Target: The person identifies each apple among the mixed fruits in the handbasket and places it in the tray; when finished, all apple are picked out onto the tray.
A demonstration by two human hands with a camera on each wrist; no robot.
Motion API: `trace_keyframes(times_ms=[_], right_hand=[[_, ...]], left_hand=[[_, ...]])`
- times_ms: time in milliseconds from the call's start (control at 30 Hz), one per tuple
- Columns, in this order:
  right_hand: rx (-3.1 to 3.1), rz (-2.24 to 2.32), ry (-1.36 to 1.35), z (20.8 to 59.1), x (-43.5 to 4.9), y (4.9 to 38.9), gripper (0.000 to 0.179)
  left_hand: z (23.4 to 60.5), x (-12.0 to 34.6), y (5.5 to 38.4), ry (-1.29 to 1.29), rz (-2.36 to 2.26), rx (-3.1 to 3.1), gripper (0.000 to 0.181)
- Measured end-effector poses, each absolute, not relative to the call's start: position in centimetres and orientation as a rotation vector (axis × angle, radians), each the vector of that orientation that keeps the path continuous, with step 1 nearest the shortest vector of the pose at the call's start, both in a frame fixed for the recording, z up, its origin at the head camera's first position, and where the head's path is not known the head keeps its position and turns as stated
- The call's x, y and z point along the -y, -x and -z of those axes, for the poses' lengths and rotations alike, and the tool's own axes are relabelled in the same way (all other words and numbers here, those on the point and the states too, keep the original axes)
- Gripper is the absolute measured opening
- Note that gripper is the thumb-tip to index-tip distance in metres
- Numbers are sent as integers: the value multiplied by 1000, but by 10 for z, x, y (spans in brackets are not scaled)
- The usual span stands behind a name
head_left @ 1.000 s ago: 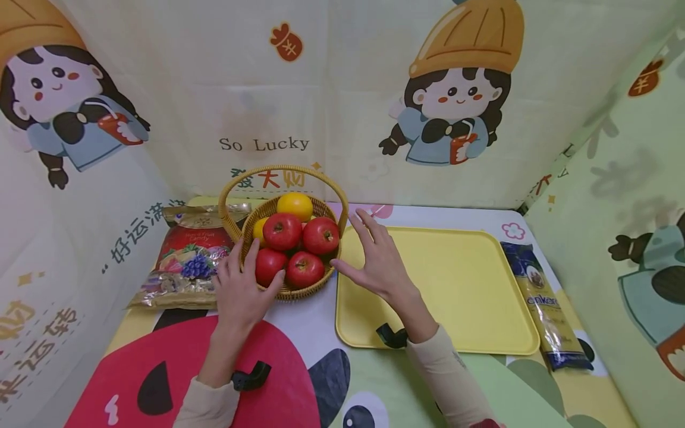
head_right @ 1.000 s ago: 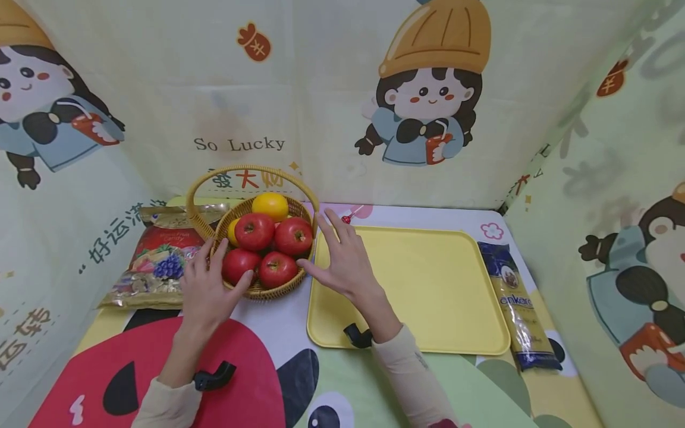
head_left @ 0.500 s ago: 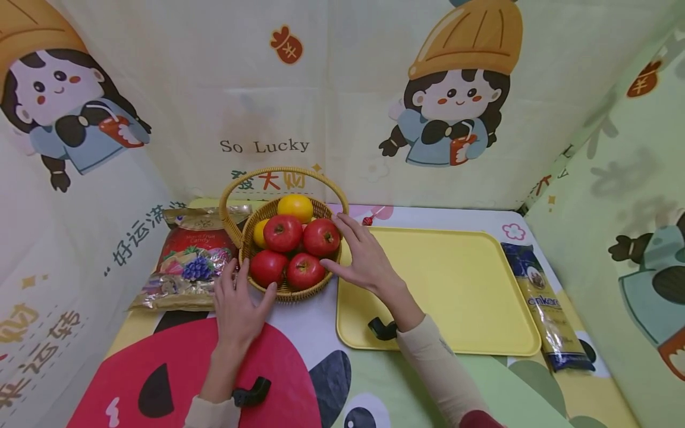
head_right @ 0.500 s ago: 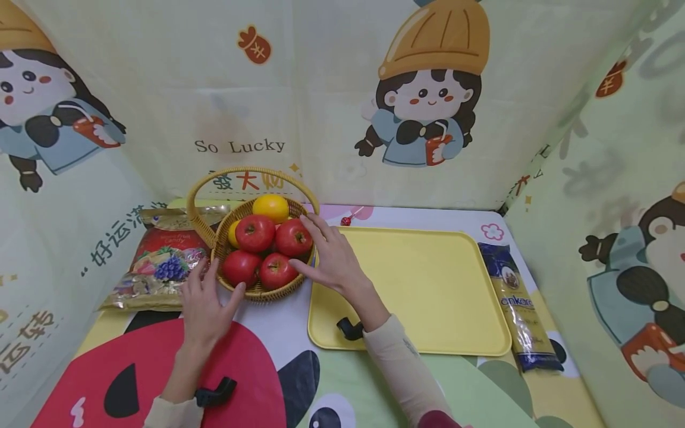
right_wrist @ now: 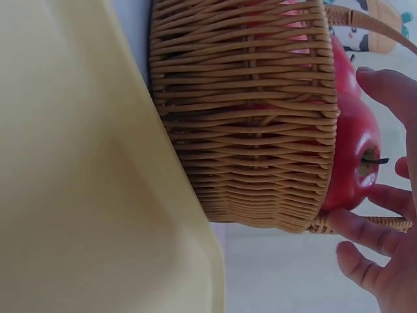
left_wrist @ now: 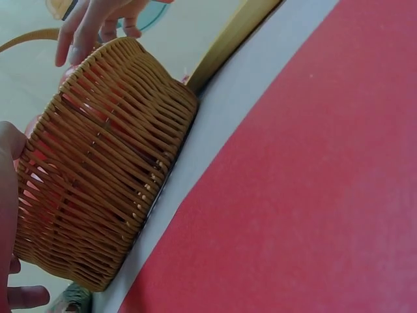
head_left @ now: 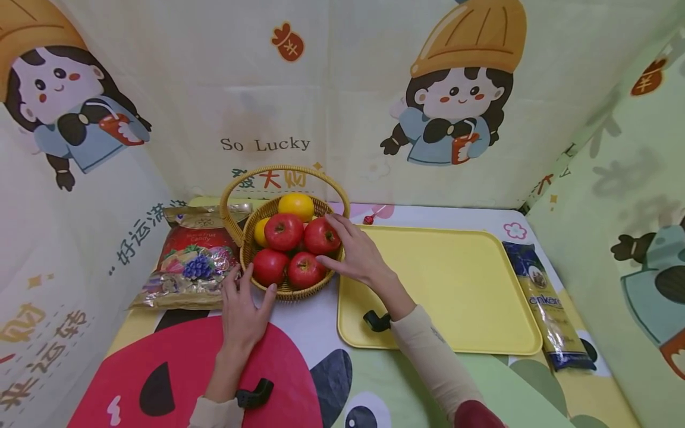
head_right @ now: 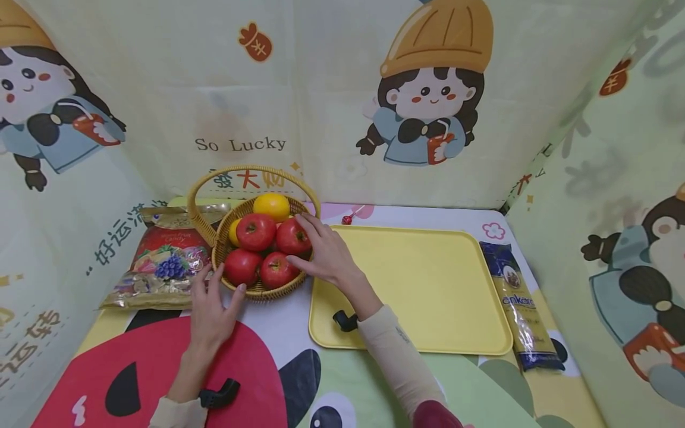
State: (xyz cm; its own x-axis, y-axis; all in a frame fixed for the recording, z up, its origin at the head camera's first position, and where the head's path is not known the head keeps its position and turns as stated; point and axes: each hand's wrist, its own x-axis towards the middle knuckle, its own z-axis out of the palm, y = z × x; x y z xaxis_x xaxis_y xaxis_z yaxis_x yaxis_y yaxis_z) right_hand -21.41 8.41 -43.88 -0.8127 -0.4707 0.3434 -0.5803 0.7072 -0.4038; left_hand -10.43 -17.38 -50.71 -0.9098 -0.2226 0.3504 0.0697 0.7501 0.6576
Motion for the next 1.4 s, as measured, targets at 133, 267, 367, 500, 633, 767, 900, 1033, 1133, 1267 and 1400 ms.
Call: trace_keyframes(times_ms=[133, 267, 367, 500, 633, 767, 900, 1033, 1133, 1267, 1400], right_hand=[[2733, -674, -831, 439, -79, 217, 88], [2775, -601, -790, 437, -74, 218, 89], [2811, -565, -744, 436, -70, 217, 89], [2874, -506, -696, 435, -65, 217, 89], [2911, -469, -660, 433, -61, 218, 88], [2928, -444, -630, 432, -58, 218, 87], [2914, -436, -609, 433, -56, 219, 85], [2902, -470, -592, 435, -55, 220, 84], [2891, -499, -591, 436, -55, 218, 83], [2835, -513, -620, 438, -56, 214, 80], [2754, -525, -654, 438, -58, 208, 77]], left_hand=[[506, 173, 104, -120, 990, 2545, 74], [507, 173, 104, -114, 997, 2540, 73], [507, 174, 103, -106, 998, 2533, 73], [508, 174, 103, -100, 999, 2526, 73], [508, 173, 103, -99, 1002, 2527, 73], [509, 173, 102, -107, 1004, 2534, 73], [509, 173, 103, -107, 1005, 2533, 73], [510, 173, 104, -97, 1003, 2531, 73], [511, 173, 103, -90, 1003, 2531, 73], [512, 173, 102, -86, 1006, 2525, 73], [511, 174, 102, -84, 1002, 2514, 72]])
